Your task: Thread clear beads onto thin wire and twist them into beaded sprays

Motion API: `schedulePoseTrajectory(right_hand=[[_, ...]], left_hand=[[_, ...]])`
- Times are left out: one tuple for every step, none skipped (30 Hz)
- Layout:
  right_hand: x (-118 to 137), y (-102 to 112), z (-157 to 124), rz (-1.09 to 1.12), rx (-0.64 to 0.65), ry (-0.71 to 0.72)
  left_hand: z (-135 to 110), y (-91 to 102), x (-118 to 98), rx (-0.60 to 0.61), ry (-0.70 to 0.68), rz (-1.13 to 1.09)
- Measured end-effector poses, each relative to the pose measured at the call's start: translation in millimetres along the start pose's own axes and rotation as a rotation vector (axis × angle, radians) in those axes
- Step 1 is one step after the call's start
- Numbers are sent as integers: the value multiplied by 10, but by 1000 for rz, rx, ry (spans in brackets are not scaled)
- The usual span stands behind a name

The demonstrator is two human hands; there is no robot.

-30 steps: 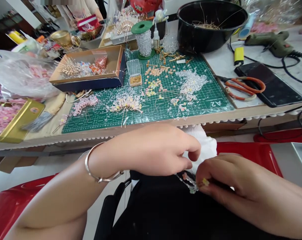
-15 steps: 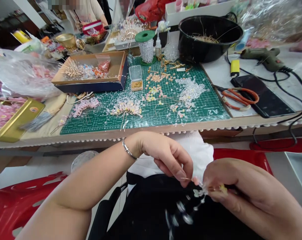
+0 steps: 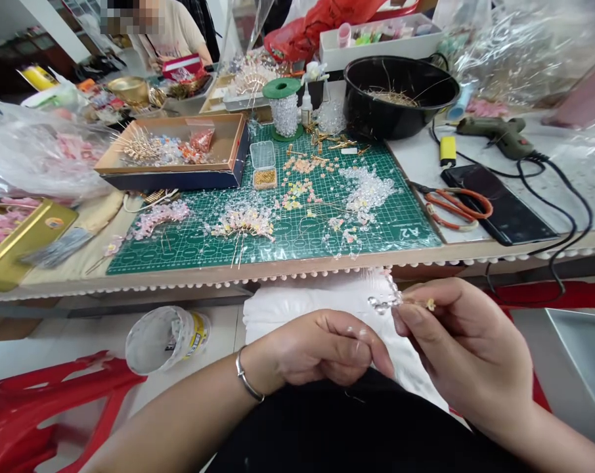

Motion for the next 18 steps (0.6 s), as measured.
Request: schedulePoseTrajectory(right_hand=[[-8,7,1,-48,-32,0],[-21,13,3,-99,-65,-2],[-37,18,10,-152,-98,-7],[-57,21,23,-205,-127,-16],[-78,26,44,-257,-151,-27],[-101,32,74,-302,-167,-42],[-123,44,112,-340,-183,-55],[-144,62,158,-367,-202,-67],[-163,88,208,-377,-224,-77],[-178,121,257,-367,-255,-82],[-190,159,300,-340,-292,-83],[-196,196,332,-303,-329,-82],[-197,228,351,-262,-356,-84],[-193,249,356,-225,-367,-89],[-183,257,345,-201,-365,-100],[-168,249,323,-188,-349,-115],[-148,226,292,-181,-318,-128],[-125,191,258,-173,-285,-134]], left_hand=[[2,4,24,-11,-13,-23],[7,8,45,-27,-28,-44],[17,8,62,-44,-40,-66],[29,3,77,-58,-46,-84],[43,-6,91,-68,-44,-99],[54,-19,105,-76,-29,-103],[60,-32,120,-83,-2,-85],[57,-41,134,-96,33,-43],[41,-43,146,-116,70,20],[9,-37,154,-147,103,99],[-39,-25,152,-196,129,191],[-106,-8,136,-276,137,292],[-190,7,99,-397,122,399],[-289,13,38,-563,81,514],[-399,-7,-46,-756,12,638],[-511,-63,-147,-953,-92,768],[-607,-158,-250,-1118,-219,893],[-669,-284,-341,-1209,-355,1016]])
Point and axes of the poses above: each hand's wrist, its own z-axis towards the middle knuckle, its own y-axis out of the back of the hand, x = y × z, the point moved 3 cm from there along z, towards the middle knuckle, and after that the axes turned 15 degrees about y, right-handed, at the moved point
